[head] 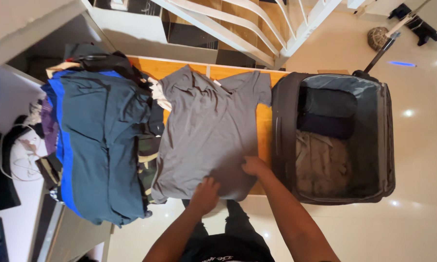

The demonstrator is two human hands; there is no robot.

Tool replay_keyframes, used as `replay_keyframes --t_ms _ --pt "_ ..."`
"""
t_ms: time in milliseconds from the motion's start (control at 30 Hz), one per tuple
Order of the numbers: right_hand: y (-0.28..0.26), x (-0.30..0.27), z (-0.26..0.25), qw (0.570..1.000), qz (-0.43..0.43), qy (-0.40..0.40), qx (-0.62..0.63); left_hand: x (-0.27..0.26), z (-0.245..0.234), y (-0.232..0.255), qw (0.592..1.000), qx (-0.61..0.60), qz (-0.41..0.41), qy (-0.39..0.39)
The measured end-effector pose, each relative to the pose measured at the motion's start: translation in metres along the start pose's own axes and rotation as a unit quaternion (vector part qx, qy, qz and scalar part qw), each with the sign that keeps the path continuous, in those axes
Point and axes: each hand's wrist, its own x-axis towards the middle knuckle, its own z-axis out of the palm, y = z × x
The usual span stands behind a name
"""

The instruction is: The person folds a pair of jeans and two t-shirts and places each item into a suitcase.

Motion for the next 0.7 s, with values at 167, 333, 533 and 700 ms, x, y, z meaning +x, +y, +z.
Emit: replay_keyframes --t_ms 167,333,533,700 --pt "0.016 0.061 -0.042 0.966 -0.045 0.221 0.124 0.018 0.011 0.060 0.990 -0.055 0.104 0.080" --pt "0.031 0.126 -0.102 0.800 0.058 0.096 0.589 0.050 0.017 0.105 0.997 -0.046 0.061 -0.030" --pt "0.039 0.167 -0.133 0.693 0.076 0.070 0.714 0.069 0.034 0.125 0.995 -0.042 0.031 -0.081" --pt "0.048 0.187 -0.136 0.615 0.072 0.055 0.784 0.083 0.073 0.121 0.997 -0.032 0.007 -0.067"
